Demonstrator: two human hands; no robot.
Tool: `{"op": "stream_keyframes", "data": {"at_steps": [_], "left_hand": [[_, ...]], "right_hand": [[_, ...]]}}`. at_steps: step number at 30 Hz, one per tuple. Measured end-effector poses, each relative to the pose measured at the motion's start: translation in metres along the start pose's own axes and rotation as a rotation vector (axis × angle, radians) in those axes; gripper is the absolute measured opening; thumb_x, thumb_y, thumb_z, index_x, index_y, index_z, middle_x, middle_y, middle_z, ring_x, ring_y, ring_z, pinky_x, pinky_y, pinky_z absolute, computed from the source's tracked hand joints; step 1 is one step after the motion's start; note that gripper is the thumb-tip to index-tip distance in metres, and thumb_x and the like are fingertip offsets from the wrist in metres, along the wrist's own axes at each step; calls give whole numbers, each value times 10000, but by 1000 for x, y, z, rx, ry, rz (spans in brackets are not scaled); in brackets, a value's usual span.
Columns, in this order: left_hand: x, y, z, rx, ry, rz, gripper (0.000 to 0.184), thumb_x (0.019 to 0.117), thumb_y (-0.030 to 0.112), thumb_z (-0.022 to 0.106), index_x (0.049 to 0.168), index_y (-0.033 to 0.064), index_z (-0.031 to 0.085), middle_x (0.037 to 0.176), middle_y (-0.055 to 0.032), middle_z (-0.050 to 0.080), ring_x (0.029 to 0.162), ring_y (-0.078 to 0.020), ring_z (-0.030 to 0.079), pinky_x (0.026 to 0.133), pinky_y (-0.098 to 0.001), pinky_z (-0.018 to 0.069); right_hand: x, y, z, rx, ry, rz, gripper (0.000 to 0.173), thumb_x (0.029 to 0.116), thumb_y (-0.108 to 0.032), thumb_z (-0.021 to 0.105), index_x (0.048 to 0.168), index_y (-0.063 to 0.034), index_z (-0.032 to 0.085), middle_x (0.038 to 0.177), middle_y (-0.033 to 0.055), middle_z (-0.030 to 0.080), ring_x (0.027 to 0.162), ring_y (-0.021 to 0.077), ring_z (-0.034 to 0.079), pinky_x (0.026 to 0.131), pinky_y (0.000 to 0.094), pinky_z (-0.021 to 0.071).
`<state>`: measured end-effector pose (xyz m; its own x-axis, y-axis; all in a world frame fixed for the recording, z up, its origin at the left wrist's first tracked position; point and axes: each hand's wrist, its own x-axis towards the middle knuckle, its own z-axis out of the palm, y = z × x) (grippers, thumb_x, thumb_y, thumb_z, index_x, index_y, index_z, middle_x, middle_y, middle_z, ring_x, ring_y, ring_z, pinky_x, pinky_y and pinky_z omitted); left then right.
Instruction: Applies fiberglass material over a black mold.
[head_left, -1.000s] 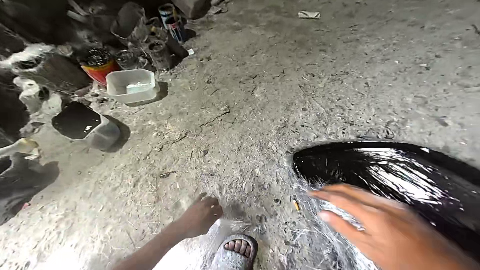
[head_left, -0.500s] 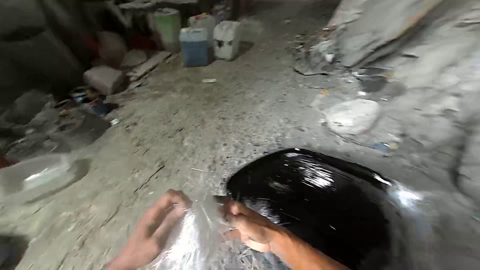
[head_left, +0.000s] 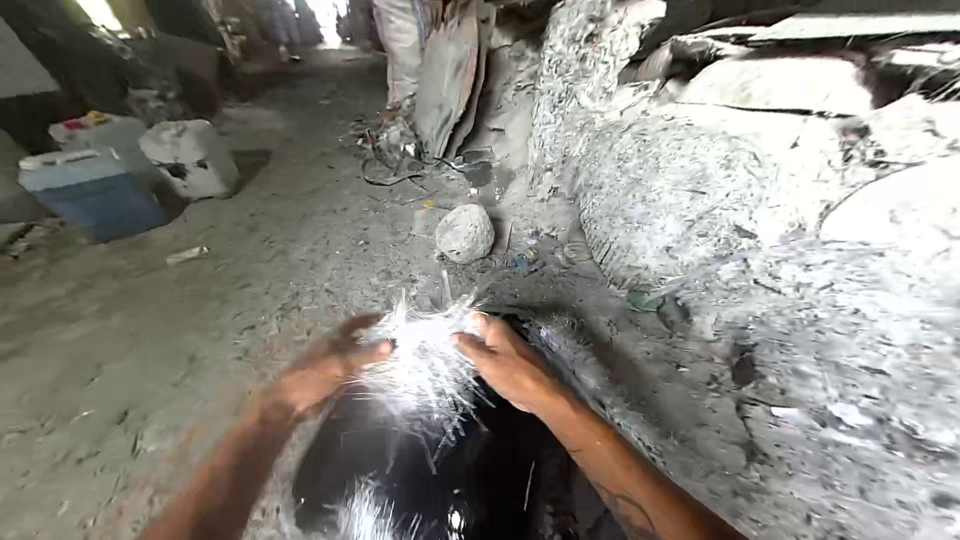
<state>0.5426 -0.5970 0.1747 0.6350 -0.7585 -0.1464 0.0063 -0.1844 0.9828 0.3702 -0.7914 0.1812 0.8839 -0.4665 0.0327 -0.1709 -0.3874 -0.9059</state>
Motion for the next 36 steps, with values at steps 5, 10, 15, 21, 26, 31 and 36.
{"op": "stream_keyframes", "data": {"at_steps": [5,10,15,21,26,31,36], "left_hand": [[52,-4,77,131,33,157,176,1087,204,490,1121,77,607,831,-25,629,708,-85,600,660,-271,535],[64,-3,110,390,183,279,370,1101,398,416,1062,69,580,723,-113,533,582,-233,520,523,-421,451],[78,-7,116,538,451,368,355,1095,402,432,1020,81,565,663,-129,525,528,-296,527,475,-476,439],[72,-9,136,520,487,357,445,1084,495,384,1003,97,565,604,-96,506,478,-269,511,437,-457,426],[60,6,157,472,532,402,340,1093,344,454,1127,55,630,743,-125,620,646,-282,621,592,-514,515],[58,-2,155,375,562,328,422,1096,339,447,879,32,637,681,-82,566,629,-223,576,597,-476,481],[67,1,137,438,336,307,326,1096,290,456,1064,17,631,742,-115,594,620,-234,577,587,-472,502]], "right_hand": [[7,26,-25,31,99,46,531,1075,-377,519,1525,-108,438,1377,138,613,1212,237,622,1001,494,519],[14,44,-31,101,283,101,393,991,-462,653,1189,-122,667,970,90,701,817,224,673,679,468,564],[22,59,-41,43,349,110,346,1008,-438,639,1075,-100,679,751,104,628,538,217,548,472,397,467],[30,45,-40,267,252,105,569,956,-349,729,1436,-122,525,1344,70,646,1232,178,623,1047,468,521],[24,20,-1,-107,449,-71,297,1095,-269,478,1201,-38,631,888,177,676,758,325,681,652,531,568],[30,22,20,-209,437,-82,272,1074,-170,484,1087,-12,704,868,167,711,852,319,711,773,508,564],[22,29,-2,16,363,14,406,1090,-379,485,1077,-21,677,825,158,654,751,296,659,683,511,544]]}}
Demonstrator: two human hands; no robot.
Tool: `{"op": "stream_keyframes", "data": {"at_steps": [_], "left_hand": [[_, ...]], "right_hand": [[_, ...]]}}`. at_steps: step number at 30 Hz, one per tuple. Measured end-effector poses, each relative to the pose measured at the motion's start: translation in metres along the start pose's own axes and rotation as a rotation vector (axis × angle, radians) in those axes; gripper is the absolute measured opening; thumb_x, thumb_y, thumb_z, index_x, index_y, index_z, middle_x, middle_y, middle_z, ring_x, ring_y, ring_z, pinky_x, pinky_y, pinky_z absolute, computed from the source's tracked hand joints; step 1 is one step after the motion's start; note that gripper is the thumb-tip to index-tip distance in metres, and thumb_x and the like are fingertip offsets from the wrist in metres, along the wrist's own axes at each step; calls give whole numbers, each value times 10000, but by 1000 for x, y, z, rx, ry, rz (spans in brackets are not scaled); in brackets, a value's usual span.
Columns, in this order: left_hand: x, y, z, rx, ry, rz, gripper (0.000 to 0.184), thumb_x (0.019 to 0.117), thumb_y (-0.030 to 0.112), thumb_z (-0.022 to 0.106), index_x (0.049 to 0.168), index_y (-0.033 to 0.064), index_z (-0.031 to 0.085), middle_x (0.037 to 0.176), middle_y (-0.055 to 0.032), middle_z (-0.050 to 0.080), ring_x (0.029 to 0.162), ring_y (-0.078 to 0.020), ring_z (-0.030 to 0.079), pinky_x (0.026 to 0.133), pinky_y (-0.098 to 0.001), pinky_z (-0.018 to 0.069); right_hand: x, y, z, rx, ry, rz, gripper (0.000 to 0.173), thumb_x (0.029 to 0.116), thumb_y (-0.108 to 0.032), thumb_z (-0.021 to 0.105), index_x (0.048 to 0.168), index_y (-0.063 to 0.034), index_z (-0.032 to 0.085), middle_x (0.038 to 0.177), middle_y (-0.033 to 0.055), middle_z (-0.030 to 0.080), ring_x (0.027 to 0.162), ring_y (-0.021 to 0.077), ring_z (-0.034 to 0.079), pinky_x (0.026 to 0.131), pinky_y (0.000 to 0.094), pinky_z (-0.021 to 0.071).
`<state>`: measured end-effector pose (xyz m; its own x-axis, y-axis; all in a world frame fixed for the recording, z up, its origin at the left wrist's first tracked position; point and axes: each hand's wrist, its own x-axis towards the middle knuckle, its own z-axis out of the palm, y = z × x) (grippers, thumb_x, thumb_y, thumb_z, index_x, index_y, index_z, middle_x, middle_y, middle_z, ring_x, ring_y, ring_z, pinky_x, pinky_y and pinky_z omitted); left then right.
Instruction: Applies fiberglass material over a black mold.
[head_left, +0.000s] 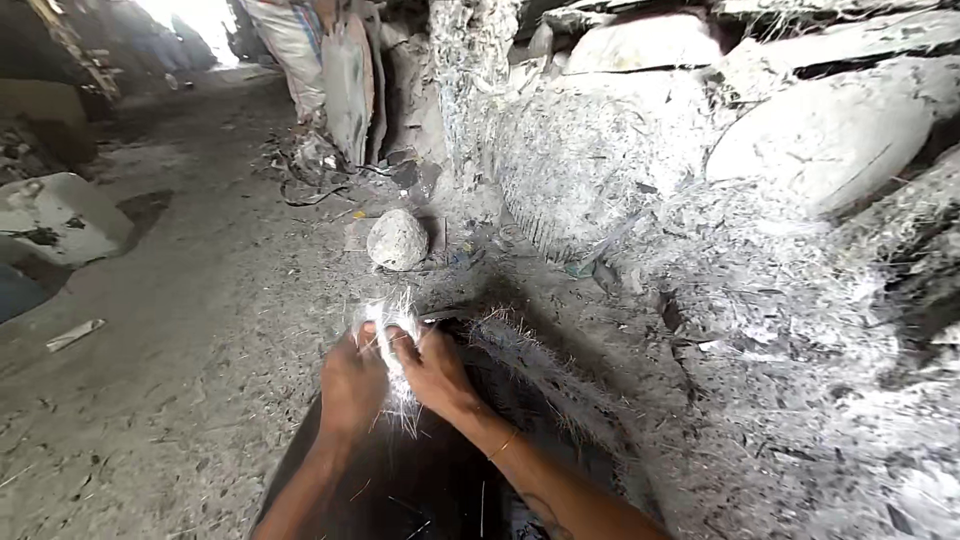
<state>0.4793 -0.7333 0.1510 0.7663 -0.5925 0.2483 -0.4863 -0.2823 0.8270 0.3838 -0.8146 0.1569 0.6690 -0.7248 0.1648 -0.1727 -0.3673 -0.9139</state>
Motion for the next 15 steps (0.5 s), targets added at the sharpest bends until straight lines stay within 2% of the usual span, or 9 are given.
{"op": "stream_keyframes", "data": {"at_steps": [1,2,3,5,6,7,9,11,15], "left_hand": [[7,0,-2,-10,-71,2,333,1100,308,453,1203,20,584,816,-137,618,669,-248,603,627,-479,525],[17,0,-2,-33,-137,1,346,1100,319,455,1285,36,523,882,-145,629,721,-249,624,667,-474,542],[29,0,0,-54,-182,5,339,1095,296,474,1311,36,495,931,-150,639,777,-250,646,719,-479,558],[52,-2,4,-68,-208,14,307,1080,257,517,1256,7,535,949,-169,650,817,-262,653,759,-496,547],[66,-4,8,-83,-216,16,296,1064,230,549,1241,-7,559,977,-172,662,857,-260,664,804,-499,553],[79,-7,12,-101,-227,18,285,1048,206,582,1229,-14,578,1006,-175,669,890,-260,667,835,-497,552],[103,-13,21,-112,-258,41,229,1014,148,631,1169,-20,615,1006,-174,671,901,-259,658,847,-494,539],[122,-25,35,-117,-309,51,174,985,94,650,1122,-12,639,980,-163,680,869,-250,660,820,-487,541],[139,-53,68,-118,-386,2,150,959,72,663,1086,-8,669,956,-170,686,845,-267,663,801,-510,538]], "right_hand": [[4,2,-6,-27,22,9,401,1078,-386,512,1092,-21,679,867,174,674,786,318,676,707,536,553],[12,6,-13,-43,47,29,417,1071,-393,526,1107,-8,682,916,197,688,849,343,686,759,562,550],[26,12,-20,-28,56,60,421,1062,-379,548,1149,11,681,1004,216,703,963,354,690,862,577,539],[52,25,-39,91,33,141,448,1032,-316,618,1312,33,607,1255,242,650,1209,346,615,1045,566,479],[63,31,-50,144,18,179,477,1008,-265,662,1378,20,563,1329,231,618,1254,324,592,1065,545,476],[72,36,-61,182,9,217,512,985,-213,693,1421,3,533,1364,220,598,1247,310,595,1037,531,501],[86,41,-75,212,7,294,514,958,-147,720,1412,-16,520,1305,204,603,1092,290,648,880,479,576],[94,52,-81,133,0,331,425,956,-125,720,1318,19,550,1173,202,615,953,274,656,801,448,589],[108,94,-82,-271,-44,310,369,950,-233,740,1133,69,635,990,244,647,851,357,636,775,570,530]]}}
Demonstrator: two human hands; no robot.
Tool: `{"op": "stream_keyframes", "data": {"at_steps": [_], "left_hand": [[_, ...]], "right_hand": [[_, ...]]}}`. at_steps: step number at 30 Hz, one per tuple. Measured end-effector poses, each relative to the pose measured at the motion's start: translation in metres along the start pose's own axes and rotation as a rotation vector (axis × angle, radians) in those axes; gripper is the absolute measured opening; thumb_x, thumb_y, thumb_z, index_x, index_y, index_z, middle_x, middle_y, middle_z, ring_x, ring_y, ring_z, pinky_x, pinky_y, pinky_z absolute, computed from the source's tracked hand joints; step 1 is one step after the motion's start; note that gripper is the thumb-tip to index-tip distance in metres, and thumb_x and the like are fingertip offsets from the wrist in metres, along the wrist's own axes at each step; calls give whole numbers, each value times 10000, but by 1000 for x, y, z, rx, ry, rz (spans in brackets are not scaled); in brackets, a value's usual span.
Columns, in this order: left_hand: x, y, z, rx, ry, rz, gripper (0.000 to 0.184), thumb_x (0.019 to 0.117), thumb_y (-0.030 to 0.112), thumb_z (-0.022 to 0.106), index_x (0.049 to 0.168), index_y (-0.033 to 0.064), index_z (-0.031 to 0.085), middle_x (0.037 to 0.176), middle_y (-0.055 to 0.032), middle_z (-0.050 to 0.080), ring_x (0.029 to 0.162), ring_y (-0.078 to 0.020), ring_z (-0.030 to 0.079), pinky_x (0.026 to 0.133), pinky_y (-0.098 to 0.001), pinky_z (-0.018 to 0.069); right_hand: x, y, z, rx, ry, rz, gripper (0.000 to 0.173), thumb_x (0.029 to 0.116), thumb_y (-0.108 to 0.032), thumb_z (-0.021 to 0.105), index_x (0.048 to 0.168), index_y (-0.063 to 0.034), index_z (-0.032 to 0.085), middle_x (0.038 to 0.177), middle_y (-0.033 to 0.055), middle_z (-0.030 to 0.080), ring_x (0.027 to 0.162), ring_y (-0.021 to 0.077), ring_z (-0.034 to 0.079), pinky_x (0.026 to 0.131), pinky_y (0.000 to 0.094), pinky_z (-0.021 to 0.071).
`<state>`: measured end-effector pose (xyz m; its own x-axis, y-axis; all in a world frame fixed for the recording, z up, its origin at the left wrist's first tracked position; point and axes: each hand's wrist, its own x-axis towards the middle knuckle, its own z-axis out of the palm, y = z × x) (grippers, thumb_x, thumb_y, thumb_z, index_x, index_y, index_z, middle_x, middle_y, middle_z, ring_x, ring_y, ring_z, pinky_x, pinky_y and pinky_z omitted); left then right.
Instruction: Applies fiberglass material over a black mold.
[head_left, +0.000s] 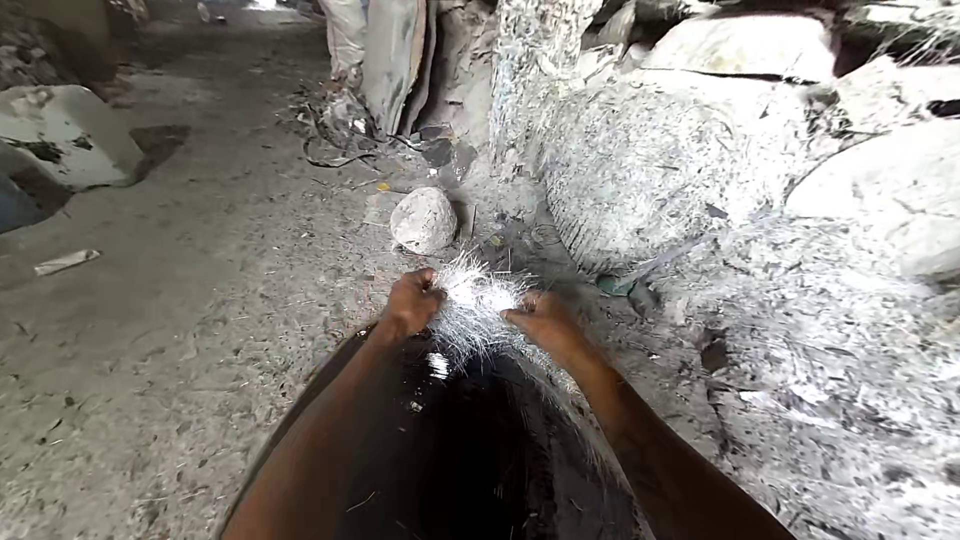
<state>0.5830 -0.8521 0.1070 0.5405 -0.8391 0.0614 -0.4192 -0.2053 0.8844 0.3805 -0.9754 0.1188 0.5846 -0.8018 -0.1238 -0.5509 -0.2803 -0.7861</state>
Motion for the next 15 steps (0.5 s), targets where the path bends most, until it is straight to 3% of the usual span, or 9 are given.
{"op": "stream_keyframes", "data": {"at_steps": [2,7,10,13,15], "left_hand": [[8,-17,13,43,-19,-35,143,959,111,681,1058,8,679,935,-167,689,849,-292,664,800,-545,524],[15,-45,35,174,-57,-160,205,960,184,693,1078,17,699,968,-201,705,922,-371,682,849,-631,512],[18,-50,41,278,-83,-209,235,966,219,675,1070,10,692,964,-222,688,924,-415,669,819,-657,507],[13,-48,47,406,-67,-308,402,928,278,711,1256,54,649,1121,-236,693,1049,-445,665,855,-682,502],[6,-38,50,487,9,-365,665,886,290,763,1449,64,489,1345,-256,591,1227,-469,576,951,-700,443]], "right_hand": [[8,11,5,-187,-2,33,355,953,-297,732,1044,41,671,958,244,666,900,403,646,805,628,500],[10,14,21,-410,-13,116,325,970,-316,705,1050,0,707,996,233,702,982,423,676,846,642,512],[3,15,28,-501,-3,79,318,981,-304,683,1073,0,697,1004,233,700,1002,436,669,832,659,501],[-10,27,37,-535,78,-57,292,972,-282,701,1026,5,684,913,239,684,896,457,668,726,668,505],[-14,29,39,-551,90,-70,300,974,-288,703,1034,4,675,908,242,676,889,459,664,720,666,506]]}}
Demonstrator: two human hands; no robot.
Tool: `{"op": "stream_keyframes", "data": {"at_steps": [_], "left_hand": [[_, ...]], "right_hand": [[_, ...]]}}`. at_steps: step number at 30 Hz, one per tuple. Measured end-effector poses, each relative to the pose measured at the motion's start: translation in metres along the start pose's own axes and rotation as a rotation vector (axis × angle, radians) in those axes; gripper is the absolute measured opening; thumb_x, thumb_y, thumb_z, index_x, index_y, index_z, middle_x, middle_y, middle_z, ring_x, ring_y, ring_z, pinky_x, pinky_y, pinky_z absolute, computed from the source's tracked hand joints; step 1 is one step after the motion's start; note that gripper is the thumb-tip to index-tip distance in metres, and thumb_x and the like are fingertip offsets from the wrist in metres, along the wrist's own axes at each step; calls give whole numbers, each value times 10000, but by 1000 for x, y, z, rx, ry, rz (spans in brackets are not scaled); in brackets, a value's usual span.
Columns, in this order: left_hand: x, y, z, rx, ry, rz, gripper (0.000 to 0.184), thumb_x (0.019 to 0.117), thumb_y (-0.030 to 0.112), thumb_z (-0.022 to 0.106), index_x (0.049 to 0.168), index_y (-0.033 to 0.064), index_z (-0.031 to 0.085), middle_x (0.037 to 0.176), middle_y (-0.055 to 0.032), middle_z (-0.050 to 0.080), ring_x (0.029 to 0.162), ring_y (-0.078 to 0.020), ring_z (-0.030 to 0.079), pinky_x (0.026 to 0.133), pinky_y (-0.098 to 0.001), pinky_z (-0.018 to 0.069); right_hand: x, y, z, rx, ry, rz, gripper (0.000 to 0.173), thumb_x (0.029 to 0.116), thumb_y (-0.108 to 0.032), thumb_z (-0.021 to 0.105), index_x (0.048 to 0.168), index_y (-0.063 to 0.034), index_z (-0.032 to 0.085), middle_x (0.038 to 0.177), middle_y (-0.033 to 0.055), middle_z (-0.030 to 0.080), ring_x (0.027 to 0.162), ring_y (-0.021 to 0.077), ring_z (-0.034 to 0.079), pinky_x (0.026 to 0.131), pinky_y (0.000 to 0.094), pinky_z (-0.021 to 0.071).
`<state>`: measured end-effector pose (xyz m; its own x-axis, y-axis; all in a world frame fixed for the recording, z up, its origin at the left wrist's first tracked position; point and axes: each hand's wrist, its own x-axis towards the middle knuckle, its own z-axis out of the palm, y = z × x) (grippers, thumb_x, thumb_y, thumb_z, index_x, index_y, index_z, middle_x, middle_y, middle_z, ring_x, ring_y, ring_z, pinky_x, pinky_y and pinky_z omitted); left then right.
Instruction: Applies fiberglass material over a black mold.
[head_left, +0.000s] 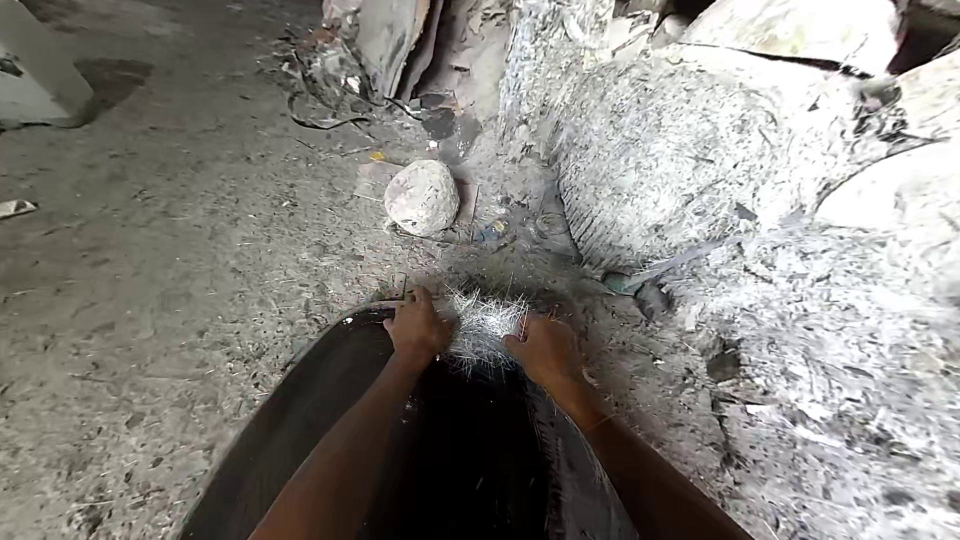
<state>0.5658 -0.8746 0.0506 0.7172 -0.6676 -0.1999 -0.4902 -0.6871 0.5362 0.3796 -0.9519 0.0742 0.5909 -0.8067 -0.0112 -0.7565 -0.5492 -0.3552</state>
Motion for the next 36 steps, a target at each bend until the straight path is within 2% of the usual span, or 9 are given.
{"op": "stream_keyframes", "data": {"at_steps": [2,5,8,11,12,15,24,30,36], "left_hand": [[-9,2,1,4,205,77,688,873,265,773,1453,42,478,1414,-270,517,1285,-488,510,965,-700,416],[-10,-7,5,2,409,481,246,908,110,652,1146,68,697,1104,-185,675,1042,-406,640,849,-613,483],[-8,-10,-2,81,-62,641,210,926,98,627,1077,161,758,1143,-77,708,1080,-301,665,945,-634,472],[-4,-10,0,178,-270,608,251,956,139,621,1151,231,750,1281,-24,669,1202,-271,612,1017,-641,412],[-2,-10,2,170,-279,605,253,958,148,624,1155,242,751,1275,-24,667,1195,-270,613,1005,-641,423],[3,-9,5,138,-300,592,245,966,153,630,1157,244,752,1265,-41,669,1186,-285,618,994,-647,435],[11,-10,2,44,-292,440,218,956,109,604,1128,151,733,1181,-123,683,1123,-341,641,920,-641,488],[10,-32,-6,-176,-204,492,251,953,29,581,1165,64,711,1126,-158,707,1073,-335,671,942,-600,511],[-93,-145,-69,-307,124,449,270,987,44,541,1220,65,676,1130,-98,707,983,-186,688,922,-438,558]], "right_hand": [[-4,-1,0,-16,14,-3,339,970,-295,712,1081,21,663,897,251,671,870,464,663,706,655,509],[-9,1,1,-59,143,-52,546,929,-306,762,1310,13,536,1033,288,653,904,495,667,688,646,530],[-11,2,-5,-105,378,-281,526,974,-184,671,1452,-48,498,1438,227,519,1232,444,576,915,602,535],[-1,2,-5,-120,314,-620,350,938,40,605,1245,-96,703,1287,152,649,1108,365,655,897,541,559],[4,-1,-4,-141,159,-619,334,919,54,625,1182,-120,734,1220,132,679,1027,337,691,837,528,589],[17,-7,0,-155,-246,-424,373,921,63,627,1226,-121,739,1284,157,655,1112,372,659,905,577,550],[11,5,4,-185,-144,-348,368,902,47,661,1212,-135,741,1275,147,674,1052,393,682,843,612,558],[8,9,-1,-222,-198,-384,385,896,56,659,1232,-120,727,1291,151,668,1092,403,672,865,633,546],[-12,13,-19,-85,-74,-475,375,956,94,550,1267,-54,699,1263,230,681,1085,474,675,903,706,512]]}}
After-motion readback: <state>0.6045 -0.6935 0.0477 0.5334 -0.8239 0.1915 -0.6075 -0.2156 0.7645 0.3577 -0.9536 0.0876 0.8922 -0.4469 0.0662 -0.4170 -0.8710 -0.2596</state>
